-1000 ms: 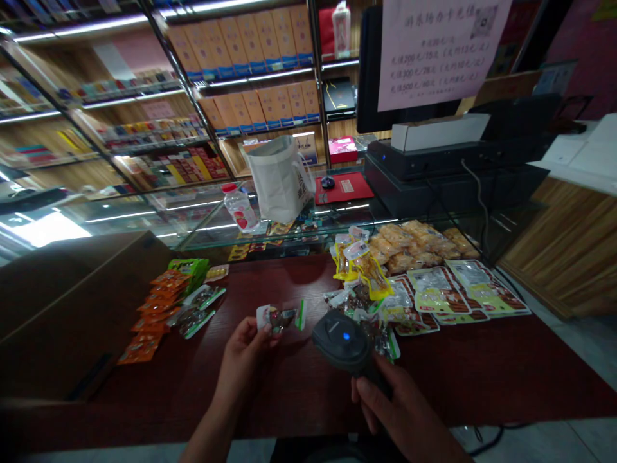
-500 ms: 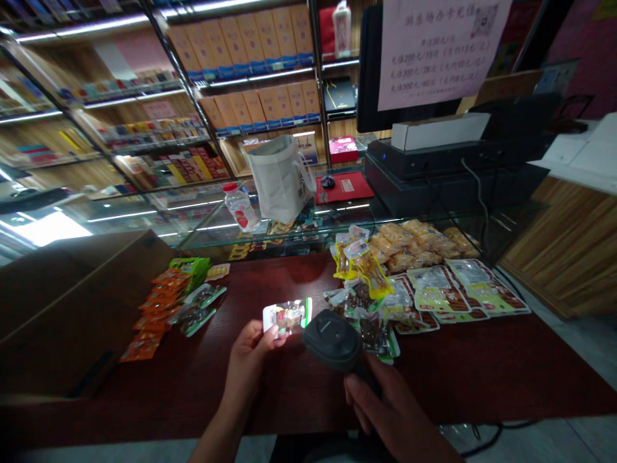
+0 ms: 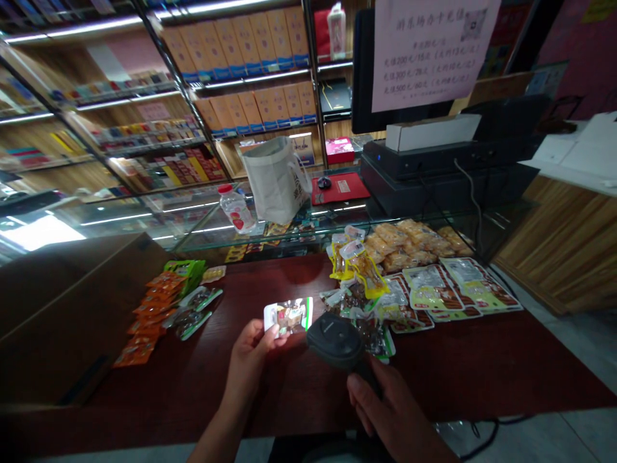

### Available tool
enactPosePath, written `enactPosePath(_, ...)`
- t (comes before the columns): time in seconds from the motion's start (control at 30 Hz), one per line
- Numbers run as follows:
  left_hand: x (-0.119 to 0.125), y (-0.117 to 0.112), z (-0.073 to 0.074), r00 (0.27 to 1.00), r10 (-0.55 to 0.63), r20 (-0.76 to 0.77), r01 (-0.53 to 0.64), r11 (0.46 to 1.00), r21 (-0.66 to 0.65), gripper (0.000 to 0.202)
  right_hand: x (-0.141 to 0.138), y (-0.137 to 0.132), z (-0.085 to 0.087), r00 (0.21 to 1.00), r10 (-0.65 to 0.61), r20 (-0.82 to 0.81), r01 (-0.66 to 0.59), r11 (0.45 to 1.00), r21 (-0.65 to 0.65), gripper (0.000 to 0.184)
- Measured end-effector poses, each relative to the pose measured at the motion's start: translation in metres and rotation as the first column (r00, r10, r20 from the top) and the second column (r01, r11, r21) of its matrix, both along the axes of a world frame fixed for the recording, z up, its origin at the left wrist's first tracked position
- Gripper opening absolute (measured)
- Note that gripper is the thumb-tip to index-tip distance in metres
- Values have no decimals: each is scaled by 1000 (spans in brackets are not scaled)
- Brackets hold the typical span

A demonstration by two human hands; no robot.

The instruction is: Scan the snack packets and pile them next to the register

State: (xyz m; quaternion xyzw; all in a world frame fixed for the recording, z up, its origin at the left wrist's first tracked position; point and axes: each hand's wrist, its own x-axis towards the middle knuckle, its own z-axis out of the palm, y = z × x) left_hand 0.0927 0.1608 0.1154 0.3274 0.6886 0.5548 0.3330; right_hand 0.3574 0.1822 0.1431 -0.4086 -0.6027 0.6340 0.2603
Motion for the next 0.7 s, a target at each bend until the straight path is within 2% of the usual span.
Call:
enactPosePath(0.17, -1, 7, -4, 998, -13, 64, 10, 999, 43, 26, 4, 6, -4, 997, 25, -70, -26, 999, -18, 51)
enactPosePath(0.43, -1, 18, -7, 973, 11, 229, -35, 994, 100, 37, 16, 16, -6, 994, -31, -100, 29, 999, -27, 51)
enactPosePath(0.53, -8, 32, -6, 958, 2, 287, -32, 995, 97, 42, 23, 23, -4, 989, -100, -105, 97, 995, -30, 51)
enactPosePath(0.7, -16, 73, -2, 942, -87, 323, 93, 996, -1, 36, 35, 31, 5, 963, -255, -91, 252, 967, -45, 51)
